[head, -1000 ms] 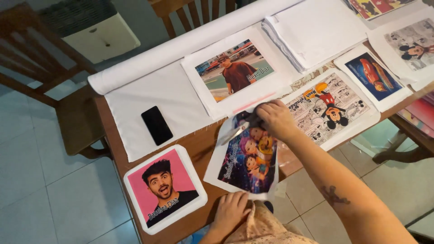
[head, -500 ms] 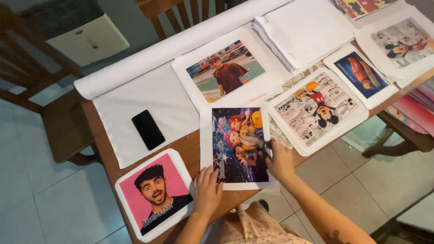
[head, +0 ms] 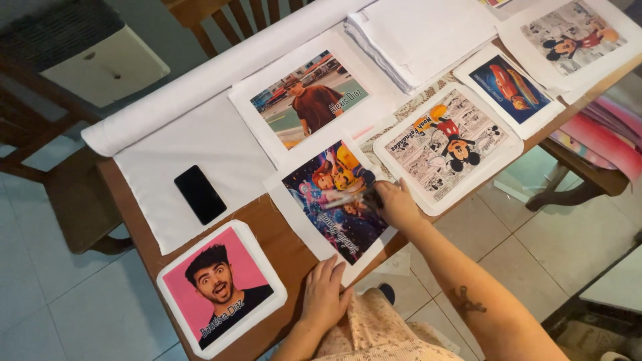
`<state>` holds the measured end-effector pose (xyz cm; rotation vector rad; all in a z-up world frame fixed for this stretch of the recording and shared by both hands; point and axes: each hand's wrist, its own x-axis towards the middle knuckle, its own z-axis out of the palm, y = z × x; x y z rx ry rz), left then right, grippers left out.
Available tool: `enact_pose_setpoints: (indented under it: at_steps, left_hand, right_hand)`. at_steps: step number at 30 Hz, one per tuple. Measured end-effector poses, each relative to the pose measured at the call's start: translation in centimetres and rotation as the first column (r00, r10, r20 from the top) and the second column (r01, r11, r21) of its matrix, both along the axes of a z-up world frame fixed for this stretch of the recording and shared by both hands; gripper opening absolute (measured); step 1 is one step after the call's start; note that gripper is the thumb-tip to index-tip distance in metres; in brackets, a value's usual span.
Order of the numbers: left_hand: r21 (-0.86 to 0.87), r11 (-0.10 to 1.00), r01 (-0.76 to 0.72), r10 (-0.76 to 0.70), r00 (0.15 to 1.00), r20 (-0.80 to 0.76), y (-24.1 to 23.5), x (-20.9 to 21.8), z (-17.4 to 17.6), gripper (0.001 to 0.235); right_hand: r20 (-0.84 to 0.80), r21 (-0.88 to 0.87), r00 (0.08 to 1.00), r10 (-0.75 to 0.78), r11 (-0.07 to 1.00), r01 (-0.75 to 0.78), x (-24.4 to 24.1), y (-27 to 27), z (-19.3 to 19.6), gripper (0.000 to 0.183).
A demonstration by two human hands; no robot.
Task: Using scissors to manually cut out various printed designs and images from paper sheets on a workspace.
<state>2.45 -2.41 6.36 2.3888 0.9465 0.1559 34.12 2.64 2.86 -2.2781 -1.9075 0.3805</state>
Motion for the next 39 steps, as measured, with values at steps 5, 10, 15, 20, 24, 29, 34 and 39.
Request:
enact_pose_setpoints:
  at_steps: [5,10,15,20,24,29,34,39]
  left_hand:
    - [-0.186,0.974,-0.129,0.156,0.978,0.138,1.2,0.0,1.0,0.042]
    - [-0.030,0.929,-0.369,0.370,0.928,0.046,5.4,-1.0,-1.1,0.047]
    - [-0.403,0.654,-0.641,0.736,0.662,0.142,5.4,-0.2,-2.9,0.053]
    - [-0.723,0.229,-0.651,0.891,0.439,-0.114,2.0,1.5,0.1,0.060]
    - [-0.863,-0.015,-0.506,0.899,0.371,-0.233,0.2,2.8,0.5,0.061]
    - [-0.864,0.000,-0.504,0.881,0.408,-0.238,-0.6,3.3,-0.1,0.059]
    - [-0.899,-0.104,-0.425,0.795,0.507,-0.332,-1.3,3.1,-0.4,0.059]
    - [-0.894,-0.094,-0.439,0.728,0.582,-0.362,-1.6,2.9,-2.5,0.042]
  right_hand:
    - [-0.276,-0.182,0.826,-0.492,0.870,0.457,0.0,-2.9,7.0,0.053]
    - [-0.376,-0.236,0.642,-0.668,0.739,0.631,0.3,-10.6,6.6,0.076]
    - [-0.386,-0.521,0.652,-0.652,0.738,0.429,-1.4,-17.5,7.9,0.054]
    - [-0.422,-0.653,0.651,-0.631,0.710,0.264,-2.9,-23.6,4.3,0.043]
    - [-0.612,-0.664,0.466,-0.639,0.735,0.137,-4.4,-25.1,4.8,0.041]
    - [-0.747,-0.633,0.301,-0.592,0.773,-0.049,-5.4,-25.5,4.8,0.042]
    - [-0.704,-0.698,0.377,-0.602,0.685,-0.211,-5.9,-25.2,3.7,0.053]
    - [-0.642,-0.750,0.471,-0.605,0.622,-0.224,-6.9,-24.6,3.3,0.054]
